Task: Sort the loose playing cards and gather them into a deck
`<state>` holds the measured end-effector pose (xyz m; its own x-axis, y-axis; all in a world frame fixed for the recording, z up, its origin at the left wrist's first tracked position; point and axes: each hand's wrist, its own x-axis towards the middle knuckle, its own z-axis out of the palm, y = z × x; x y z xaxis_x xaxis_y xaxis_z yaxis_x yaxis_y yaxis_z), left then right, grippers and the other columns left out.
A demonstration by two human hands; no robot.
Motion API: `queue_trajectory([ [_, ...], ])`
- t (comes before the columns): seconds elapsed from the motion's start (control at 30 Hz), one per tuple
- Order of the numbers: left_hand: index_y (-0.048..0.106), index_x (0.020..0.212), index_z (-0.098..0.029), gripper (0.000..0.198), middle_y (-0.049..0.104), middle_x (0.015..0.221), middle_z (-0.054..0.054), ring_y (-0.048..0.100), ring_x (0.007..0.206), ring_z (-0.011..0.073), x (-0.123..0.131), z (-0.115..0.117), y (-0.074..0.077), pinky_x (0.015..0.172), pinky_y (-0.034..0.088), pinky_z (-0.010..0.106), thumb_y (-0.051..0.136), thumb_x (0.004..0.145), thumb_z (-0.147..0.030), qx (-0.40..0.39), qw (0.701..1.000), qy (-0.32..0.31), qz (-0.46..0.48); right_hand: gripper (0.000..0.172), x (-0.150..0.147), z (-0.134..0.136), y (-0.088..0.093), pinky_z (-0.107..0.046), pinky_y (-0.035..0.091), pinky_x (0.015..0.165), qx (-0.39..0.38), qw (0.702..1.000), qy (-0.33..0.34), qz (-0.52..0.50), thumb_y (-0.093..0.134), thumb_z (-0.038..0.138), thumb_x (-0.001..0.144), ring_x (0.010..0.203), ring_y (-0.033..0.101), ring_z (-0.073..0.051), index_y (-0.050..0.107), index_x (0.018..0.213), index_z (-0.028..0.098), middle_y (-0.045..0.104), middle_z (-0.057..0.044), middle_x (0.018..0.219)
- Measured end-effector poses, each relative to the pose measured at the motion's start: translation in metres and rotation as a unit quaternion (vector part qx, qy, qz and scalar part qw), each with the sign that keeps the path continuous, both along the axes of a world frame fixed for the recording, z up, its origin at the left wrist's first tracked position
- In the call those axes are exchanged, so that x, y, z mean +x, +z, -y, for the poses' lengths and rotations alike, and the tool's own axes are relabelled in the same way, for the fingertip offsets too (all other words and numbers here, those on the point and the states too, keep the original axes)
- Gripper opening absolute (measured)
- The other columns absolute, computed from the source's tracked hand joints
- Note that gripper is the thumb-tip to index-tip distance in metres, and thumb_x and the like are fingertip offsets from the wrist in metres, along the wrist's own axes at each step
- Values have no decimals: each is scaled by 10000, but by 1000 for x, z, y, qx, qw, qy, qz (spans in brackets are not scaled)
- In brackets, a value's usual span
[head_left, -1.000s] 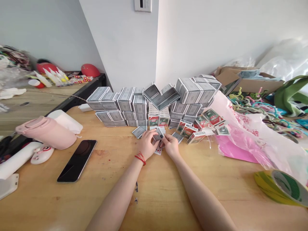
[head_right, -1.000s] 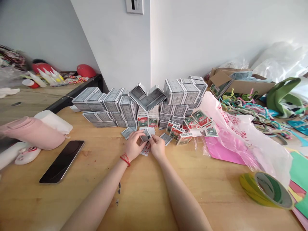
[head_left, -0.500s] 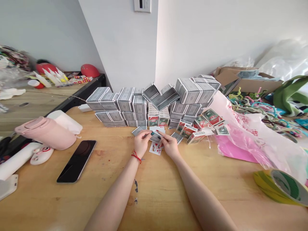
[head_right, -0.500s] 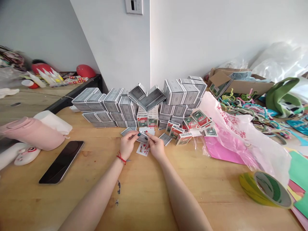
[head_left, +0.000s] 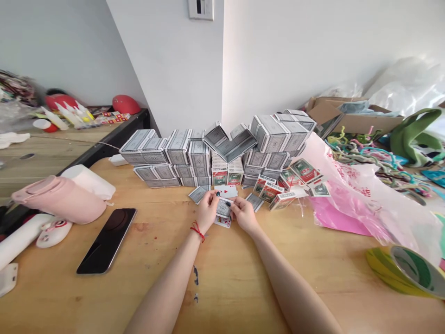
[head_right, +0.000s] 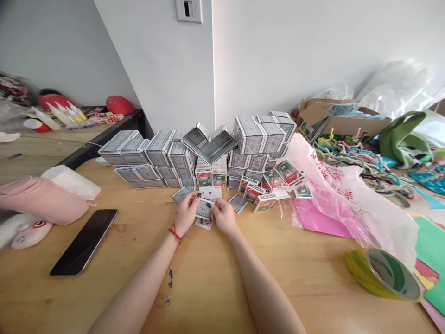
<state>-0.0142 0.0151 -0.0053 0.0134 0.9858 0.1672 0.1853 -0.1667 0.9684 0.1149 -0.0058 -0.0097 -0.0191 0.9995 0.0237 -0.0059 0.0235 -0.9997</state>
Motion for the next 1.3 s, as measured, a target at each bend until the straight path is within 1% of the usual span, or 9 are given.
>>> queue_trajectory([
  [0.1,531,737,-171,245,567,663,20,525,634,128,4,6,3,550,378,211,361,811,-331,44,992,2,-115,257,-4,0,-2,-202,320,391,12,1000,-24,-3,495,417,709,402,398,-87,502,751,164,469,48,490],
  [0.17,517,721,-178,236,555,618,13,519,590,132,6,9,4,521,356,212,355,813,-322,66,983,21,-171,253,-5,0,-3,-205,340,429,25,999,-45,-3,497,427,710,462,425,-95,467,723,177,497,31,556],
  [0.33,528,767,-177,199,590,616,30,544,550,139,11,16,2,472,330,207,417,785,-340,85,968,42,-230,233,-7,3,0,-203,347,480,45,996,-73,28,443,425,757,513,402,-100,410,714,198,446,39,591],
  [0.5,526,702,-178,219,592,581,27,537,510,126,12,20,5,462,327,199,425,777,-357,80,968,66,-230,283,-13,5,5,-207,348,522,58,994,-43,80,361,426,801,548,379,-106,395,643,193,412,30,594],
  [0.8,428,511,-184,294,471,438,-9,427,418,90,15,22,5,425,261,203,436,764,-334,135,950,131,-248,345,-19,6,9,-204,330,482,44,998,-22,45,342,459,800,507,375,-99,429,627,175,418,27,560],
  [0.97,416,489,-173,330,448,421,-15,404,403,75,15,23,3,424,253,197,406,785,-319,154,943,138,-260,360,-23,11,10,-203,299,466,78,983,-73,147,312,434,821,481,367,-99,394,576,184,408,29,518],
  [1.13,486,586,-169,297,512,475,13,447,430,93,15,21,1,430,266,200,344,815,-295,131,945,112,-277,331,-28,16,7,-207,264,453,108,939,-156,287,284,368,839,433,366,-99,415,591,191,436,22,491],
  [1.2,514,644,-164,296,542,516,31,472,457,107,15,20,0,434,273,207,322,823,-299,108,952,108,-267,319,-27,16,5,-203,266,454,116,931,-164,305,279,356,840,435,381,-100,433,615,191,450,18,497],
  [1.3,524,690,-155,333,563,557,41,496,482,117,15,17,1,439,297,207,285,835,-336,49,978,72,-192,308,-22,12,1,-195,274,451,114,934,-163,295,274,350,843,447,403,-101,445,643,189,456,20,502],
])
